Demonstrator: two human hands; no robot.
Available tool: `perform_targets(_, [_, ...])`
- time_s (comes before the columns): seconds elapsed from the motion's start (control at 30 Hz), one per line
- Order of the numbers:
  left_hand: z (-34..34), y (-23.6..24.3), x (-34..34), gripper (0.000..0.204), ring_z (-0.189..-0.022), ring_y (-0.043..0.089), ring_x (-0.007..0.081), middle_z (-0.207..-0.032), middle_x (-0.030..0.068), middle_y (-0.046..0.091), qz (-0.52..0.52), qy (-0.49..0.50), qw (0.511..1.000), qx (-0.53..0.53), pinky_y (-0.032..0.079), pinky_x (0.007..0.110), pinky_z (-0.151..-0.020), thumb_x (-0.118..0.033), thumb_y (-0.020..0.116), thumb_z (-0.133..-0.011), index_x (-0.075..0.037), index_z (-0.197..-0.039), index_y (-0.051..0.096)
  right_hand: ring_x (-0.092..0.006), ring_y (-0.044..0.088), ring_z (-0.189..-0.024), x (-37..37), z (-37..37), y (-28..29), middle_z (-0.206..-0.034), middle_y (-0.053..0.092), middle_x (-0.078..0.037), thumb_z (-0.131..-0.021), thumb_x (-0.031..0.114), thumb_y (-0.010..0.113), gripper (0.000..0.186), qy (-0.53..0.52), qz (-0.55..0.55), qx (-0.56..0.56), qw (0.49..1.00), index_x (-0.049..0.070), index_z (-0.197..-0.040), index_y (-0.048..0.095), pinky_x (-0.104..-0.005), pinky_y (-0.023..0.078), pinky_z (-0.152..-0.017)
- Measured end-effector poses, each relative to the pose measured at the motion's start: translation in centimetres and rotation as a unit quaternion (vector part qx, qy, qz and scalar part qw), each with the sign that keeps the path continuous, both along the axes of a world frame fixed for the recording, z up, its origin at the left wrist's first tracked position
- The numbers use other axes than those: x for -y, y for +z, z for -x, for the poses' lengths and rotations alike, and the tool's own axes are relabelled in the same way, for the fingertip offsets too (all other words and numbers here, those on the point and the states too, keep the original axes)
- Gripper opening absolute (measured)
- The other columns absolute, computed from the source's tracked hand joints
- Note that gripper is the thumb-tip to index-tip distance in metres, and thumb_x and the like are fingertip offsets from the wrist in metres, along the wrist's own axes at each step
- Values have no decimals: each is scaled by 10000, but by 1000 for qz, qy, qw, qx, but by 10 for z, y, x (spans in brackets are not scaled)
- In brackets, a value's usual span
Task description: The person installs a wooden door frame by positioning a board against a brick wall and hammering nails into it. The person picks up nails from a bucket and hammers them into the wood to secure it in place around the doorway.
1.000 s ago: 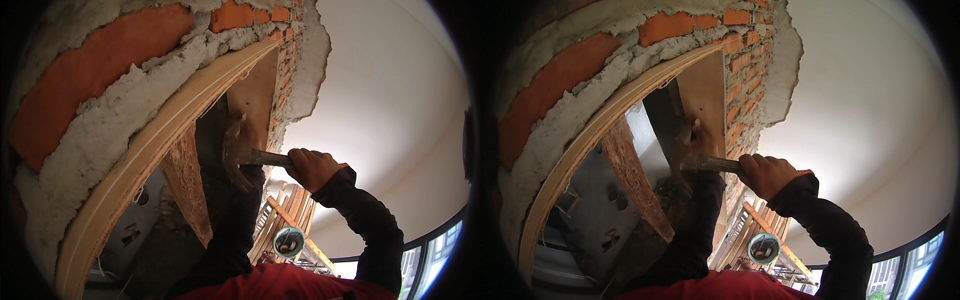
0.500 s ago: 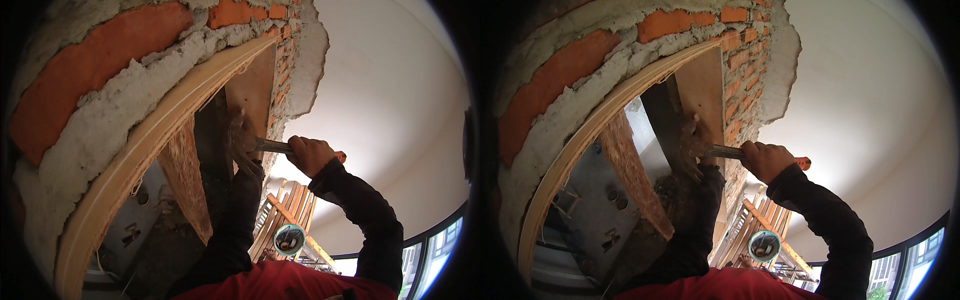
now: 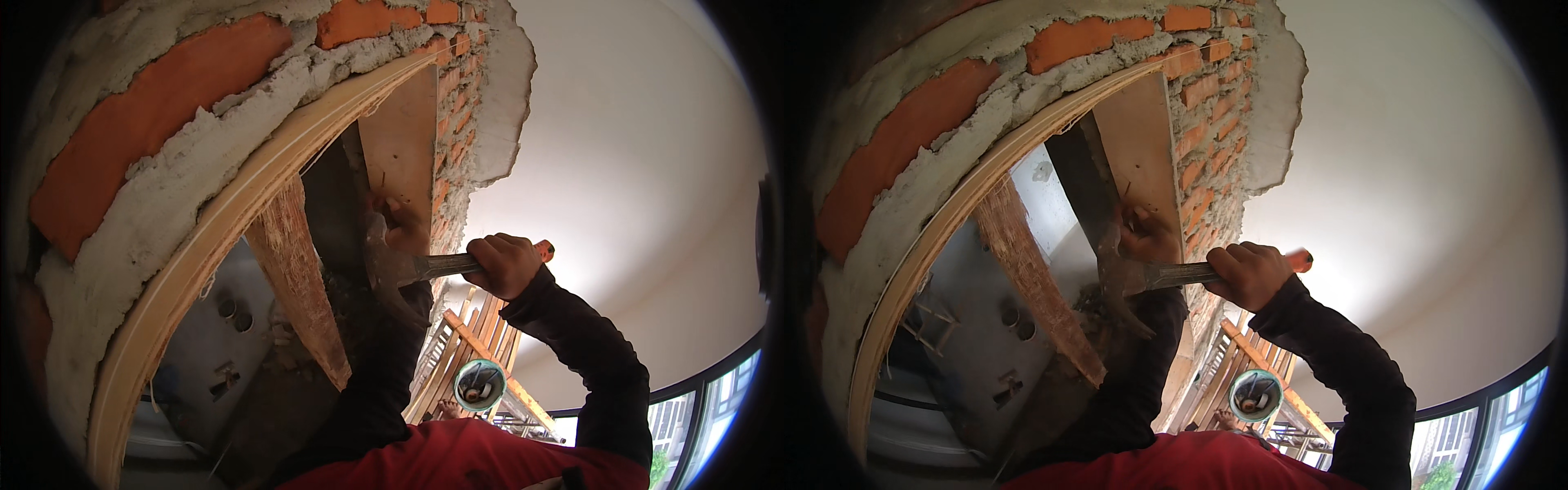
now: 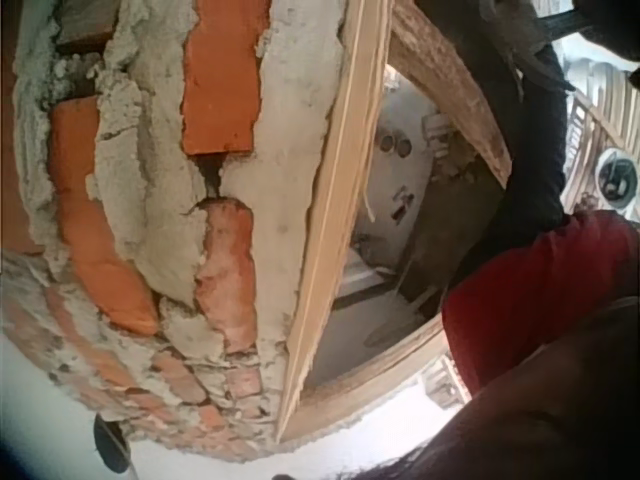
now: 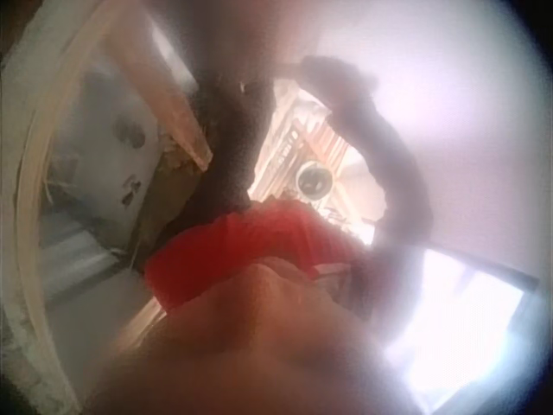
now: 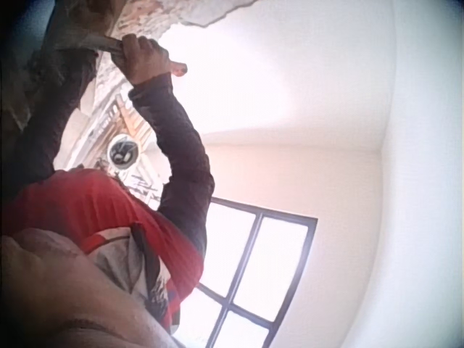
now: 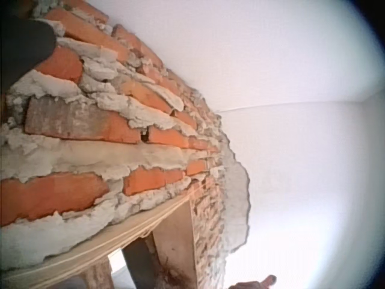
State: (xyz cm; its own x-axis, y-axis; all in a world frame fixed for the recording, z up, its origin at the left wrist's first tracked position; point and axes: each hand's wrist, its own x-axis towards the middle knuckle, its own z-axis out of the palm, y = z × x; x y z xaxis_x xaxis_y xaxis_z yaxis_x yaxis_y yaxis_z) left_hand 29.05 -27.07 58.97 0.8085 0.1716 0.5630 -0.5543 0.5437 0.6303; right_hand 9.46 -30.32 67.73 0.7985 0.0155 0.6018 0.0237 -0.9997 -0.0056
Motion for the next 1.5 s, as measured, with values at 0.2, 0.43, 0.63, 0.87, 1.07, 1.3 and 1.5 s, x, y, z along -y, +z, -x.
perform_targets(0.2, [-27, -19, 4, 362, -1049, 571, 203, -1169, 127, 568, -19, 65, 997, 47, 480, 331, -909, -179, 562, -1032, 21, -1321, 478, -307, 626, -633, -2, -15, 2, -713, 597, -77, -767, 256, 773, 286, -4, 3, -10, 1000, 81, -879, 576, -422, 515, -568])
perform_targets(0.43, [4, 6, 6, 386, -1052, 575, 173, -1184, 129, 567, 36, 60, 998, 3, 480, 302, -910, -213, 573, -1033, 15, -1327, 473, -303, 624, -619, -4, -16, 3, -675, 583, -74, -739, 228, 767, 259, 4, -26, 8, 1000, 84, -804, 562, -416, 510, -562])
perform_targets(0.63, [-2, -2, -4, 414, -1069, 575, 206, -1176, 139, 563, -47, 21, 999, -18, 480, 323, -911, -196, 593, -1019, 12, -1346, 448, -319, 639, -629, 9, -27, -7, -688, 600, -88, -815, 237, 748, 252, -109, -26, -31, 993, 87, -867, 553, -443, 516, -572])
perform_targets(0.87, [-1, 10, 1, 269, -995, 547, 142, -1120, 86, 552, 84, 42, 995, 15, 470, 278, -828, -114, 584, -1000, 9, -1231, 520, -304, 623, -597, 16, -22, -3, -649, 572, -69, -731, 222, 790, 267, 121, 14, 30, 992, 87, -816, 576, -405, 490, -541])
perform_targets(1.07, [-22, -11, -1, 323, -1017, 548, 172, -1128, 103, 543, 422, -437, 790, -85, 473, 296, -890, -112, 575, -1004, 24, -1288, 502, -329, 638, -622, 26, -36, -10, -698, 607, -92, -764, 228, 771, 264, 14, -54, -16, 998, 75, -865, 580, -431, 514, -562])
perform_targets(1.3, [-17, -27, 12, 387, -1028, 570, 167, -1176, 87, 560, 30, 10, 999, 30, 469, 332, -940, -170, 614, -998, 9, -1323, 503, -328, 625, -613, 35, -38, -15, -675, 592, -78, -754, 261, 788, 279, -109, -48, -22, 993, 83, -848, 595, -442, 513, -570])
perform_targets(1.5, [-8, -9, 10, 458, -996, 584, 121, -1252, 77, 552, -3, 48, 999, 8, 497, 324, -885, -211, 600, -1002, -36, -1398, 453, -312, 610, -598, 35, -26, -4, -660, 567, -64, -714, 313, 785, 327, 137, 24, 28, 990, 90, -833, 577, -443, 479, -544])
